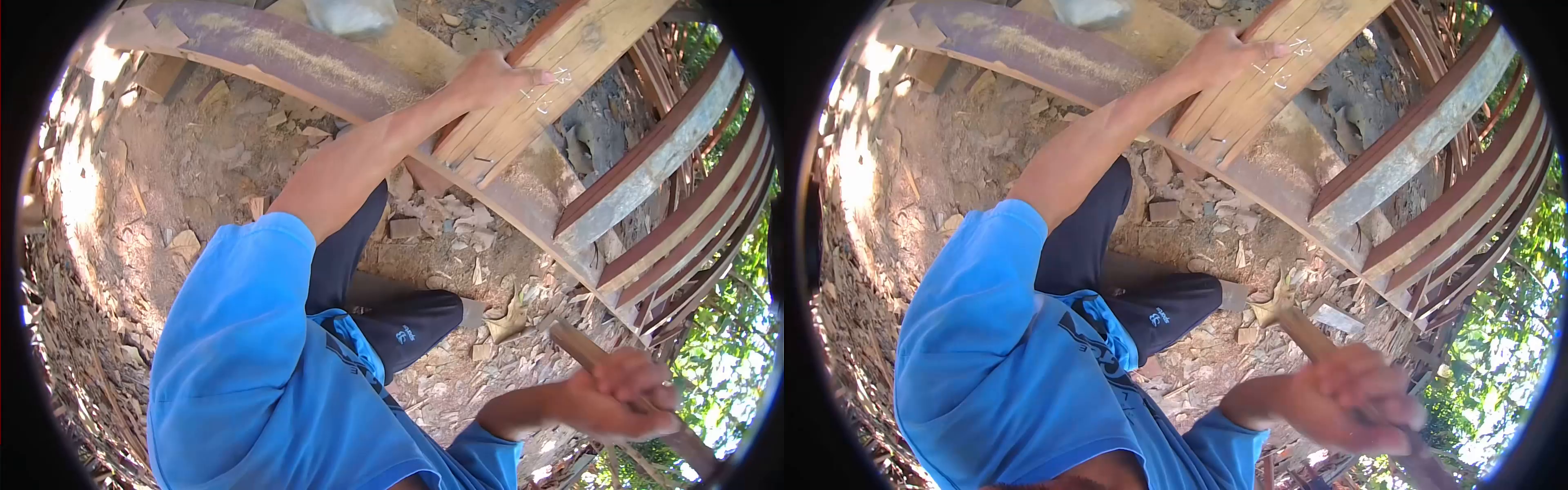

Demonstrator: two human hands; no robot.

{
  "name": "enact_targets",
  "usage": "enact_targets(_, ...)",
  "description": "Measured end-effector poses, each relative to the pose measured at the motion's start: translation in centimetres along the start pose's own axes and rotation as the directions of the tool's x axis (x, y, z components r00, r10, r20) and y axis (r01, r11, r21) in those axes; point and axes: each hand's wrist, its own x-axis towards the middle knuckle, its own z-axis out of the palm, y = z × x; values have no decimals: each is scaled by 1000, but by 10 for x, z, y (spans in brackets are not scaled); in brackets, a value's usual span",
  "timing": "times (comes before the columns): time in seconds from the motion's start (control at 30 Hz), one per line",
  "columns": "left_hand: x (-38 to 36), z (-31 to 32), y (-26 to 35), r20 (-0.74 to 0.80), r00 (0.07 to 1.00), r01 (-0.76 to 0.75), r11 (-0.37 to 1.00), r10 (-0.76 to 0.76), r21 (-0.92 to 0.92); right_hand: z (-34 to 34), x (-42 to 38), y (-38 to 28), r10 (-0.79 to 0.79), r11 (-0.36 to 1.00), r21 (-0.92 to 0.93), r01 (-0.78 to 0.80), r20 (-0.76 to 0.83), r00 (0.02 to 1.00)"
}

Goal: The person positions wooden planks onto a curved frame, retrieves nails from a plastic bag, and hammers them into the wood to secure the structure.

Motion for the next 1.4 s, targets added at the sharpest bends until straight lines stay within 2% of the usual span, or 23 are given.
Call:
enact_targets(0.03, 0, 0, 0, -9, 1000, -18, 1000, 18, -11, -21, -30, 37, 66, 910, -414, -5, 133, 989)
enact_targets(0.07, 0, 0, 1, -7, 1000, -4, 1000, 4, -7, -42, -61, 74, 130, 665, -738, 113, 263, 956)
enact_targets(0.13, -3, -3, 6, -4, 1000, 11, 1000, -11, 6, -22, -80, 107, 591, 246, -923, 297, 386, 708)
enact_targets(0.17, -14, 5, 7, 37, 999, 31, 999, -31, 13, 0, -78, 97, 671, 429, -899, 85, 380, 636)
enact_targets(0.23, -4, -6, 13, -4, 1000, 9, 999, -8, 41, 4, -48, 81, 284, 584, -771, 252, 485, 827)
enact_targets(0.27, 3, -1, 3, -15, 998, -60, 998, 59, -29, -5, -39, 63, 94, 617, -712, 335, 489, 867)
enact_targets(0.33, -2, -4, 9, 30, 999, -12, 1000, 12, -14, -34, -12, 22, 9, 795, -595, 121, 211, 977)
enact_targets(0.4, -8, -4, 8, 57, 998, 19, 1000, -19, 6, -34, -3, 16, -76, 911, -397, 109, 99, 992)
enact_targets(0.47, -4, -5, 8, 47, 999, -2, 1000, 1, 20, -43, -39, 69, 114, 632, -751, 192, 334, 936)
enact_targets(0.53, 3, -5, 4, 30, 999, -33, 999, 32, 12, -19, -76, 115, 597, 429, -883, 191, 435, 674)
enact_targets(0.57, 0, -3, 0, 28, 999, -43, 999, 43, 13, -7, -84, 120, 697, 430, -895, 119, 413, 586)
enact_targets(0.67, 6, 2, -4, -39, 997, -67, 996, 69, 51, -3, -58, 86, 417, 642, -764, 58, 412, 810)
enact_targets(0.73, 3, 1, 3, -2, 1000, -16, 999, 16, 28, -43, -20, 51, -26, 532, -708, 463, 534, 845)
enact_targets(0.77, 0, -2, 4, 16, 1000, 13, 1000, -13, 24, -49, -7, 32, -109, 667, -656, 353, 382, 918)
enact_targets(0.8, -2, 0, 0, 17, 1000, 13, 1000, -14, 11, -47, -3, 24, -99, 825, -524, 213, 237, 966)
enact_targets(0.83, 0, 0, -1, 15, 1000, 4, 1000, -4, -3, -44, -8, 30, -75, 864, -479, 152, 177, 981)
enact_targets(0.9, 1, -1, 1, 8, 1000, -7, 1000, 7, -14, -38, -49, 84, 192, 595, -773, 220, 403, 895)
enact_targets(0.93, 1, -3, 4, -2, 1000, -8, 1000, 8, -14, -26, -72, 108, 451, 483, -842, 241, 475, 756)
enact_targets(0.97, -2, -3, 5, -5, 1000, -5, 1000, 5, -10, -16, -89, 119, 623, 461, -865, 197, 473, 623)
enact_targets(1.0, -10, 11, -2, 26, 1000, -7, 999, 8, -33, -8, -96, 118, 668, 497, -864, 76, 437, 602)
enact_targets(1.13, 7, 6, -9, 6, 999, -43, 995, 44, -90, -10, -97, 89, 635, 620, -722, -307, 233, 737)
enact_targets(1.27, -1, -3, 7, 57, 998, 31, 994, -25, -101, -17, -102, 83, 684, 547, -715, -434, 83, 725)
enact_targets(1.4, -11, -5, 24, -74, 996, -36, 997, 42, 73, -27, -118, 118, 674, 494, -761, -420, 30, 738)
